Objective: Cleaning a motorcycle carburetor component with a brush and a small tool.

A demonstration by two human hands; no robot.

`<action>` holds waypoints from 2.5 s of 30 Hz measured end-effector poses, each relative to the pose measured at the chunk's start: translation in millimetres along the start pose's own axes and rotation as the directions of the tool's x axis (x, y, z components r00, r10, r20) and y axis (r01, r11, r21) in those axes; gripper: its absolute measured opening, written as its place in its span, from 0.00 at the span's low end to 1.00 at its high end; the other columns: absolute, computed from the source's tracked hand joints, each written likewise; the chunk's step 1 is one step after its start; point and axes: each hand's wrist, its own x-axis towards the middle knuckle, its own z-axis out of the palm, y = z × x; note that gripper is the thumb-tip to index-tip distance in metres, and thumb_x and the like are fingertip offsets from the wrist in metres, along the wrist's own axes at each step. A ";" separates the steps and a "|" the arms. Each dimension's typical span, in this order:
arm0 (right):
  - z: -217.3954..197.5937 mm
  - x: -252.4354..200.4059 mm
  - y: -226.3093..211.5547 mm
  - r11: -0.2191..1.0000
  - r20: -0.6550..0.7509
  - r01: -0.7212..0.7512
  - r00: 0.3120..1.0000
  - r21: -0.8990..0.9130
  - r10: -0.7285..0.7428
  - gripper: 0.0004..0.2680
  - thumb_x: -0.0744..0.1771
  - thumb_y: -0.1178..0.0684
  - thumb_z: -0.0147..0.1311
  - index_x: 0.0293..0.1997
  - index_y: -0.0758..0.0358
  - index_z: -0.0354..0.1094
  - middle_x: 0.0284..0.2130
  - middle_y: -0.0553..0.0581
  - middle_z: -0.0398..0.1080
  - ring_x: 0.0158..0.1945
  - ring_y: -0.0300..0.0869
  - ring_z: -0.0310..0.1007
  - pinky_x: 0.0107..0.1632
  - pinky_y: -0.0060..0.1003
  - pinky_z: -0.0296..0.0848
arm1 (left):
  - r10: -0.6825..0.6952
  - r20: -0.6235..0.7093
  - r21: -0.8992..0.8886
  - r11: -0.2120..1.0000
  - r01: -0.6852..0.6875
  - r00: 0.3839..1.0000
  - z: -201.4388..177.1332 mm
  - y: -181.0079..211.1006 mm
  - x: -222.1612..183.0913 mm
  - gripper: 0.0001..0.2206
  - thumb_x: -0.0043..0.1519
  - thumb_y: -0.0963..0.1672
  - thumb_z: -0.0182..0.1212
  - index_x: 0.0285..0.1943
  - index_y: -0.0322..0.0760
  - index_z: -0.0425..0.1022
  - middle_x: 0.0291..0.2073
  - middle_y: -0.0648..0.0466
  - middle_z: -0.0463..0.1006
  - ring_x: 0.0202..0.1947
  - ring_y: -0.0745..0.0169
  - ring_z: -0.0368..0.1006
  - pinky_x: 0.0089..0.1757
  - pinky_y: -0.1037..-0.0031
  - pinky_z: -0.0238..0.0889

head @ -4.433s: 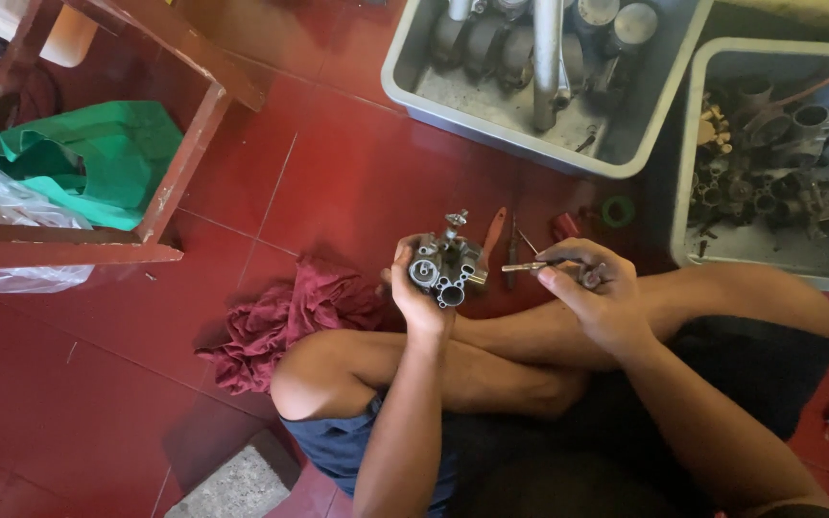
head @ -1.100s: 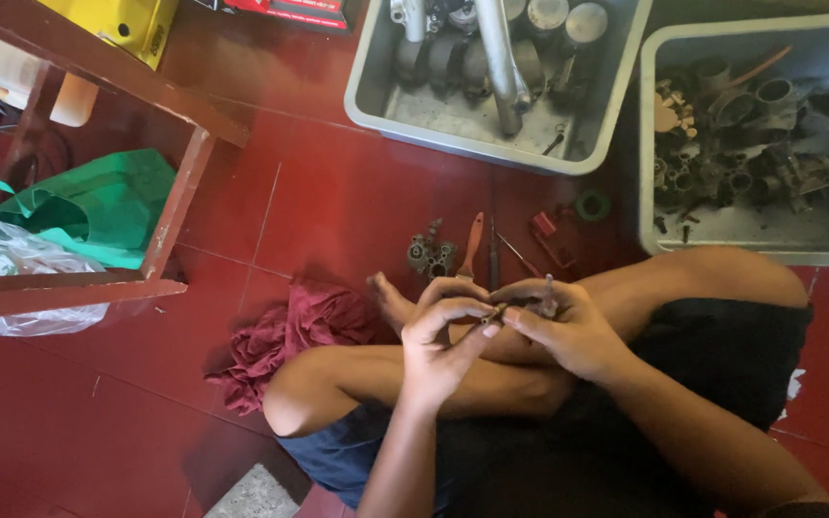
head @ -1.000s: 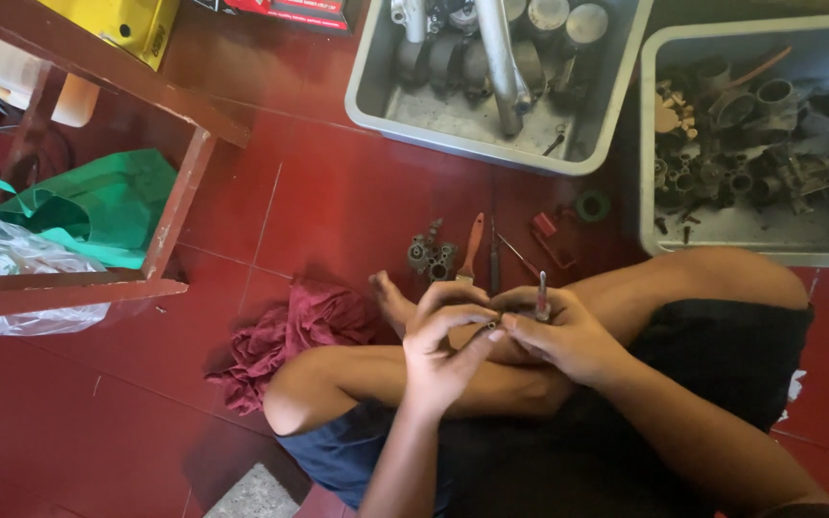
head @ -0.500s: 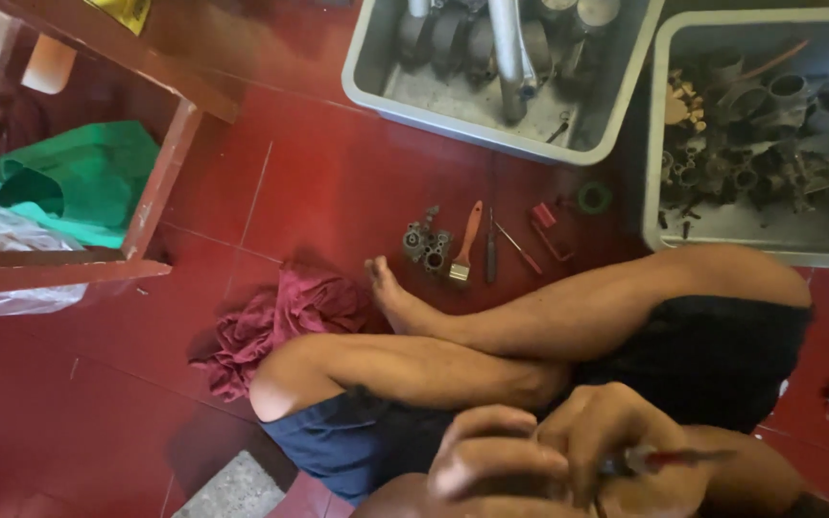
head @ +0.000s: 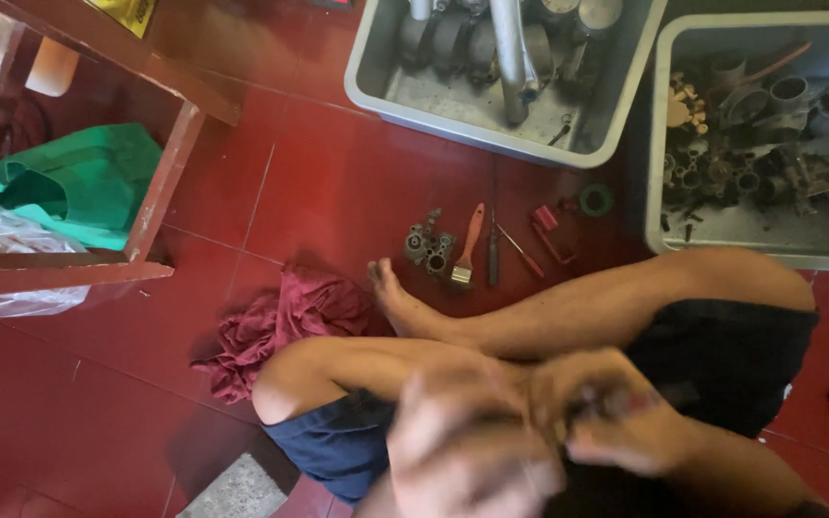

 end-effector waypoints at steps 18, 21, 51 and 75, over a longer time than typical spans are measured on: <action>-55.7 27.8 78.2 0.751 -0.692 -0.390 0.711 -0.532 -0.121 0.04 0.64 0.55 0.65 0.40 0.59 0.82 0.25 0.51 0.78 0.29 0.32 0.66 0.34 0.27 0.64 | -0.286 0.250 -0.126 0.938 0.324 0.925 9.7 -165.9 -61.4 0.08 0.53 0.36 0.73 0.38 0.33 0.80 0.34 0.45 0.79 0.37 0.47 0.79 0.43 0.63 0.70; -59.6 26.6 82.6 0.737 -0.671 -0.362 0.723 -0.571 -0.165 0.04 0.64 0.56 0.65 0.39 0.62 0.82 0.27 0.53 0.79 0.30 0.34 0.66 0.34 0.29 0.63 | -0.284 0.246 -0.120 0.940 0.319 0.927 9.6 -166.0 -60.5 0.07 0.53 0.36 0.73 0.37 0.34 0.80 0.34 0.46 0.79 0.36 0.49 0.80 0.43 0.65 0.71; -116.6 70.0 127.6 -0.233 -0.718 -0.679 0.649 -0.696 0.254 0.19 0.66 0.59 0.55 0.65 0.69 0.62 0.49 0.71 0.70 0.48 0.59 0.80 0.47 0.52 0.82 | -0.836 0.213 -0.801 0.147 0.581 0.505 7.4 -213.3 -85.5 0.08 0.71 0.44 0.54 0.45 0.31 0.73 0.32 0.49 0.74 0.38 0.54 0.77 0.47 0.63 0.70; -100.5 25.8 65.7 0.837 -0.754 -0.349 0.648 -0.421 -0.108 0.07 0.65 0.62 0.63 0.46 0.68 0.76 0.37 0.59 0.77 0.37 0.39 0.80 0.43 0.32 0.80 | -0.852 -0.148 0.609 0.322 0.725 0.503 19.6 -254.3 -74.8 0.34 0.48 0.51 0.78 0.65 0.45 0.70 0.58 0.41 0.71 0.58 0.29 0.69 0.57 0.43 0.63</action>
